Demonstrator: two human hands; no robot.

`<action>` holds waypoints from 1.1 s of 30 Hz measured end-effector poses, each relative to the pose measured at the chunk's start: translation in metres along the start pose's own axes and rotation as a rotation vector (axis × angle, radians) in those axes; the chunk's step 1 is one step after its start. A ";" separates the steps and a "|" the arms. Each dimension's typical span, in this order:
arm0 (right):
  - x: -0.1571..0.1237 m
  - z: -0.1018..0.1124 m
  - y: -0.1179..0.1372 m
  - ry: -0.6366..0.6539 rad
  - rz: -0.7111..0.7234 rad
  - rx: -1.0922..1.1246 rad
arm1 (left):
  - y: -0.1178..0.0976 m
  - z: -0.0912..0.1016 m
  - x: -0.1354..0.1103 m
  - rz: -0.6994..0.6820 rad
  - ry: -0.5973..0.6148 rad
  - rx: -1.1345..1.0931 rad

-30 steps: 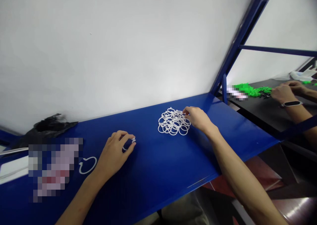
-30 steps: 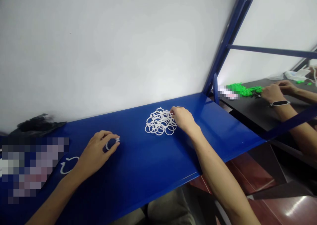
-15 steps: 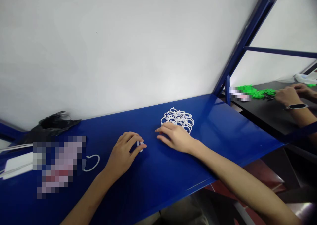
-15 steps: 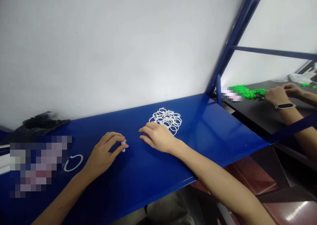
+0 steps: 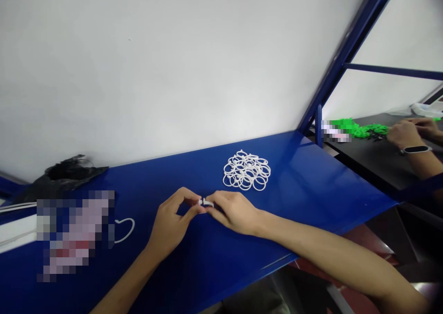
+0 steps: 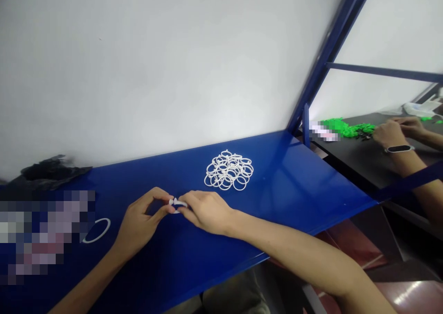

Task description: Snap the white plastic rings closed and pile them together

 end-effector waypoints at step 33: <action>-0.023 0.100 -0.098 -0.127 -0.453 -0.450 | 0.038 0.049 0.000 0.275 -0.015 1.118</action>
Point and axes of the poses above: each hand's wrist, its own x-axis towards the middle knuckle, its own z-axis out of the back of the hand, y = z × x, the point moved 6 cm from there along x, towards the middle knuckle, and after that the axes turned 4 degrees about z, right-handed, at the moved point
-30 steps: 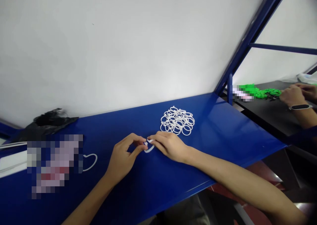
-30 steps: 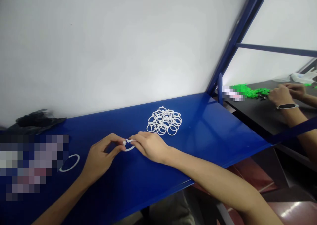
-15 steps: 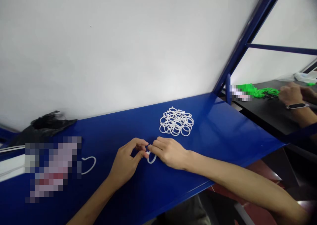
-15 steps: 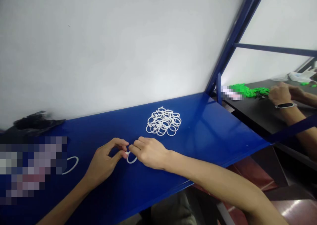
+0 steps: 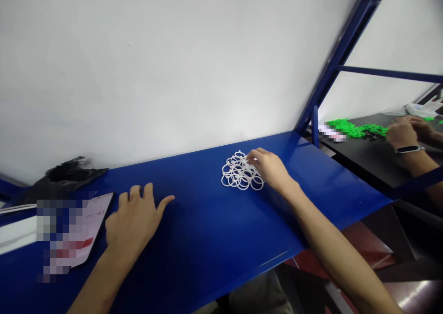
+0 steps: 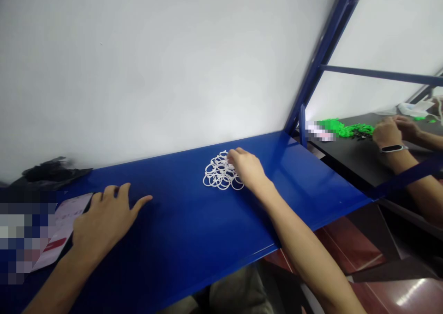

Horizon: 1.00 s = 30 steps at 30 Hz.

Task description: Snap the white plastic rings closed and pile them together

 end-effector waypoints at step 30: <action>0.005 0.003 -0.012 -0.184 0.001 -0.042 | -0.028 -0.024 0.000 -0.234 -0.007 -0.412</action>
Point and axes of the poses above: each hand's wrist, its own x-axis towards the middle knuckle, its own z-axis out of the back of the hand, y = z × x, the point moved 6 cm from there along x, towards the middle knuckle, and after that the axes turned 4 degrees about z, right-handed, at the moved point
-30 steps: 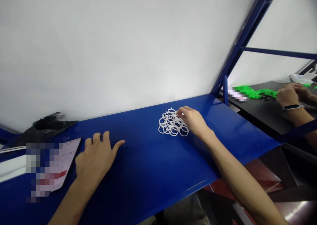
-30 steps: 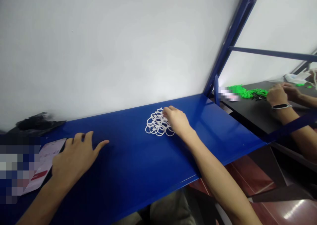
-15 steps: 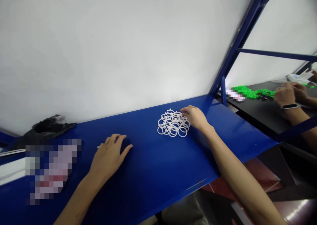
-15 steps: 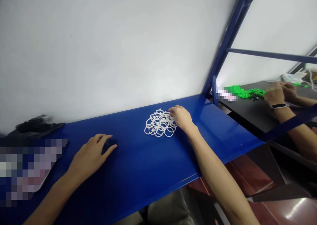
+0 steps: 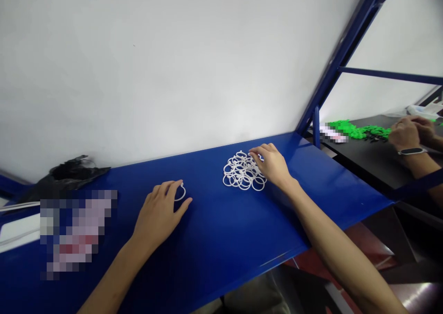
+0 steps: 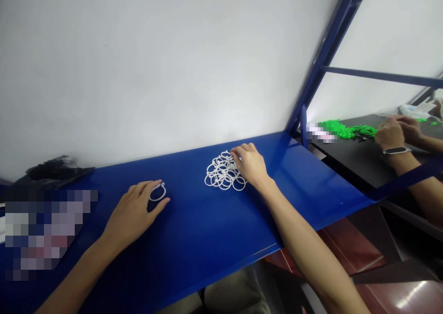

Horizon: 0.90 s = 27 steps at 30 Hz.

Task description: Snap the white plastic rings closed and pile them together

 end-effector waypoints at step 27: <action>-0.050 -0.039 0.138 0.508 0.520 0.516 | -0.047 -0.008 -0.012 -0.268 0.188 -0.275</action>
Point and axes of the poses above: each hand's wrist, its own x-axis towards the middle knuckle, its own z-axis out of the back of the hand, y = z × x, the point moved 6 cm from there along x, towards the middle knuckle, and after that the axes turned 4 degrees about z, right-handed, at the moved point
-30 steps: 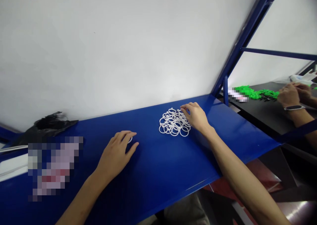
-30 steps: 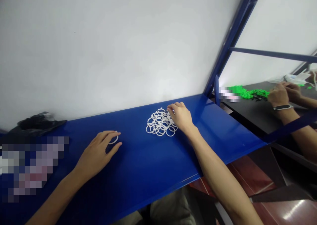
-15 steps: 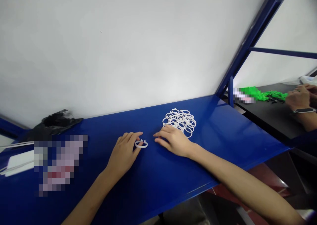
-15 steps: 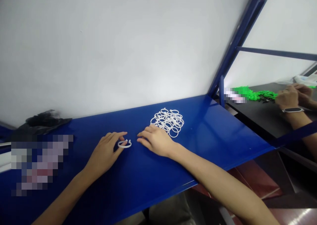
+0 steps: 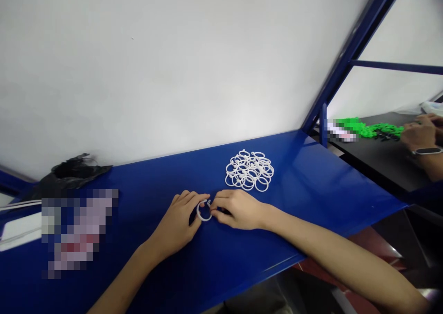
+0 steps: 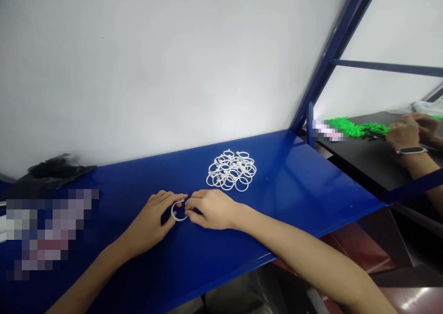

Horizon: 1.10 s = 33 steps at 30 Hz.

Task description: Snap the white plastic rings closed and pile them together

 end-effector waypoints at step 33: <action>-0.004 0.009 -0.017 -0.248 -0.222 0.318 | -0.017 0.029 -0.004 -0.176 -0.313 -0.093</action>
Point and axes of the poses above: each hand's wrist, its own x-axis towards the middle knuckle, its own z-axis out of the back of the hand, y = z × x, the point moved 6 cm from there along x, towards the middle knuckle, and after that the axes turned 4 degrees about z, right-handed, at the moved point
